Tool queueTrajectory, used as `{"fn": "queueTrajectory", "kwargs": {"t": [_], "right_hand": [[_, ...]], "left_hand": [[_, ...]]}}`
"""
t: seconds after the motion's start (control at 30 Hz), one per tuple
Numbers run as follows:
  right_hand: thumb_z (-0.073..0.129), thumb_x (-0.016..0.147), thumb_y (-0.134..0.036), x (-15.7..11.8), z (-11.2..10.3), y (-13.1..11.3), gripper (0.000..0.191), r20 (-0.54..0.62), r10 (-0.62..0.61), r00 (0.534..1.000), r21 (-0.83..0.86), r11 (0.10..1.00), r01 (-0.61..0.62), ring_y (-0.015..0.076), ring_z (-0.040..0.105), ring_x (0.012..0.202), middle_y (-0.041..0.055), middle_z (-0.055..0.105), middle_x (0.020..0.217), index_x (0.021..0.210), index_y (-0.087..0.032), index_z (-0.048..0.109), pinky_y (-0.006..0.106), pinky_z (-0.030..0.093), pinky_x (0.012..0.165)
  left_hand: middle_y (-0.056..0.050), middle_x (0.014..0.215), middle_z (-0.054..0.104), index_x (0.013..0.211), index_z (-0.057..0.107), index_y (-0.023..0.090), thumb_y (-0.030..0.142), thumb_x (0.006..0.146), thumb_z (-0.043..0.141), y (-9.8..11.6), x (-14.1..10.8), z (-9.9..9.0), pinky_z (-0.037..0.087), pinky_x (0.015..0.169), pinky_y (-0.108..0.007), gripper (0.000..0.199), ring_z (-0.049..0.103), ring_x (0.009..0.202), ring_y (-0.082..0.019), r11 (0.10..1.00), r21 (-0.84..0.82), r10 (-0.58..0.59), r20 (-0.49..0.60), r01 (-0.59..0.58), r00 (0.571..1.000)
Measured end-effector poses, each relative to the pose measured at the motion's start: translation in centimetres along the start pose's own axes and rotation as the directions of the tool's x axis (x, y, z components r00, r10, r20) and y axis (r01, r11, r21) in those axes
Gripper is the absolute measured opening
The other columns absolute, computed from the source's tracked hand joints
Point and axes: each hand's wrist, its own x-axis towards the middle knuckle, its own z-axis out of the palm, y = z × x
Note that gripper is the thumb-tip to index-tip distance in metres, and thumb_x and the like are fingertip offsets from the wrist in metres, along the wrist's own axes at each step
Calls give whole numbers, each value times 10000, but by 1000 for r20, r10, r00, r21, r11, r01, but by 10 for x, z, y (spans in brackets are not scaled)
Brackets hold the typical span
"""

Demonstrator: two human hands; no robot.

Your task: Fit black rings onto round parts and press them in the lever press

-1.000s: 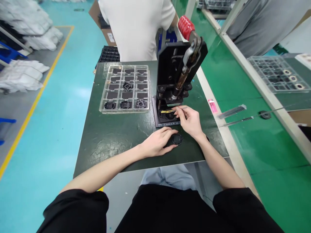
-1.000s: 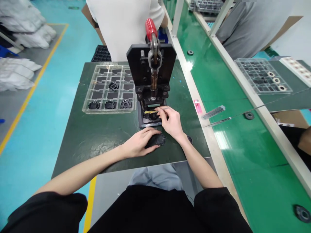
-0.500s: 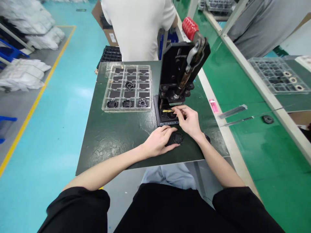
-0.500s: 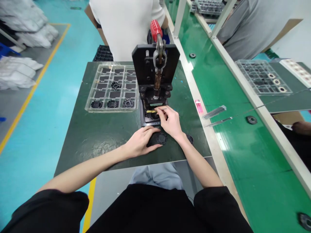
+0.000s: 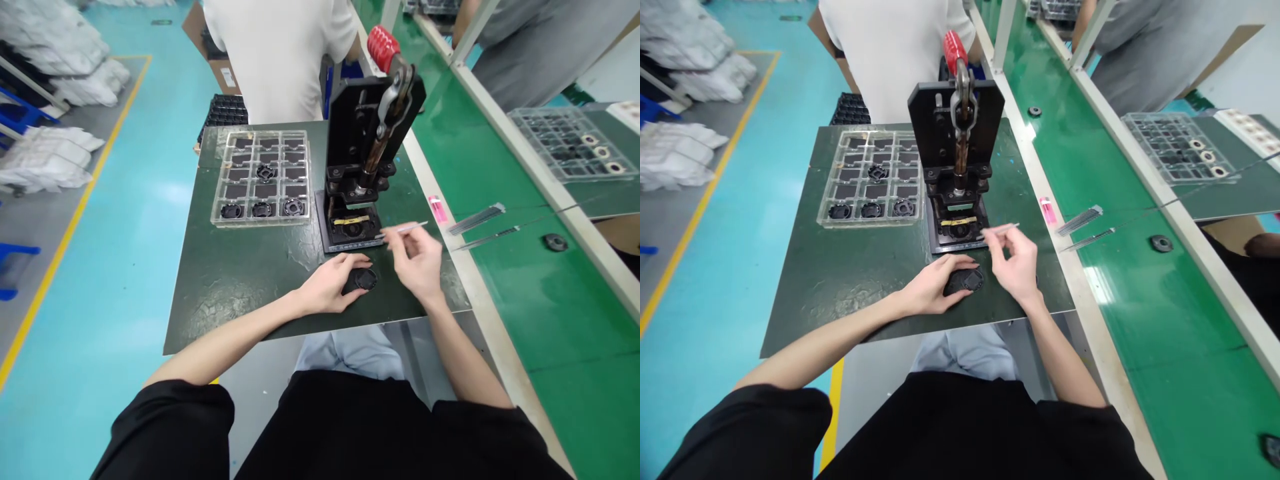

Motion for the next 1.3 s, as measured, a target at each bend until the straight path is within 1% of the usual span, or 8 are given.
{"fn": "queueTrajectory", "kwargs": {"t": [0.1, 0.23, 0.43, 0.53, 0.7, 0.9, 1.17, 1.3], "right_hand": [[665, 970, -523, -35, -11, -3, 351, 85, 119, 989, -6, 993, -119, 156, 659, 650, 42, 715, 767, 826, -203, 669, 277, 562, 615], [670, 966, -535, -65, -14, 1, 366, 34, 194, 980, 1, 981, -194, 159, 663, 641, 43, 721, 758, 801, -208, 656, 280, 574, 613], [691, 941, -571, -68, -13, 5, 387, 38, 249, 968, 73, 965, -251, 167, 690, 657, 43, 719, 743, 823, -203, 675, 281, 603, 628], [698, 942, -552, -65, -13, 4, 367, 60, 256, 965, 98, 960, -261, 167, 694, 668, 46, 729, 763, 843, -199, 690, 286, 606, 640], [646, 991, -484, -60, -9, 2, 308, 100, 183, 978, 44, 981, -189, 170, 699, 715, 55, 736, 823, 898, -196, 705, 291, 589, 659], [593, 1024, -406, -51, -1, 2, 251, 195, 56, 979, -52, 998, -47, 179, 689, 729, 56, 724, 831, 889, -212, 678, 307, 560, 667], [560, 1035, -364, -52, -3, -2, 233, 242, 33, 970, -124, 992, -2, 184, 685, 734, 51, 711, 821, 870, -227, 649, 303, 562, 656], [554, 1032, -284, -51, -3, -3, 184, 253, -22, 967, -139, 989, 59, 181, 683, 751, 46, 704, 834, 871, -231, 625, 303, 565, 677]], "left_hand": [[-144, 1330, 677, 1342, 490, 200, 349, 882, 751, 0, 0, 1, 567, 1076, -470, 550, 649, 1266, -289, 999, -21, -29, -38, 28, 999], [-124, 1236, 710, 1303, 506, 201, 463, 833, 815, 6, 0, 10, 589, 1028, -485, 621, 653, 1217, -310, 992, 70, -102, -96, 109, 990], [-131, 1370, 663, 1387, 474, 212, 194, 918, 641, 6, 2, -6, 564, 1083, -470, 498, 625, 1301, -271, 999, -50, -9, 59, 12, 998], [-130, 1381, 647, 1375, 495, 215, 212, 888, 679, 2, 1, -14, 592, 1025, -432, 520, 638, 1270, -262, 995, -94, -15, 52, 20, 999], [-81, 1086, 721, 1237, 532, 207, 460, 753, 881, 4, -1, 1, 603, 938, -448, 648, 686, 1074, -282, 983, 42, -174, -139, 181, 975], [-50, 1076, 743, 1246, 489, 229, 369, 768, 865, 4, -4, 10, 610, 892, -373, 624, 726, 997, -225, 985, -48, -173, -114, 168, 978], [-63, 1156, 786, 1289, 451, 246, 342, 835, 775, 5, -6, 11, 561, 1022, -440, 566, 713, 1181, -273, 981, -96, -176, -110, 166, 978], [-64, 1157, 789, 1278, 445, 238, 342, 835, 777, 5, -5, 12, 570, 1000, -429, 563, 721, 1151, -267, 980, -101, -183, -108, 172, 977]]}}
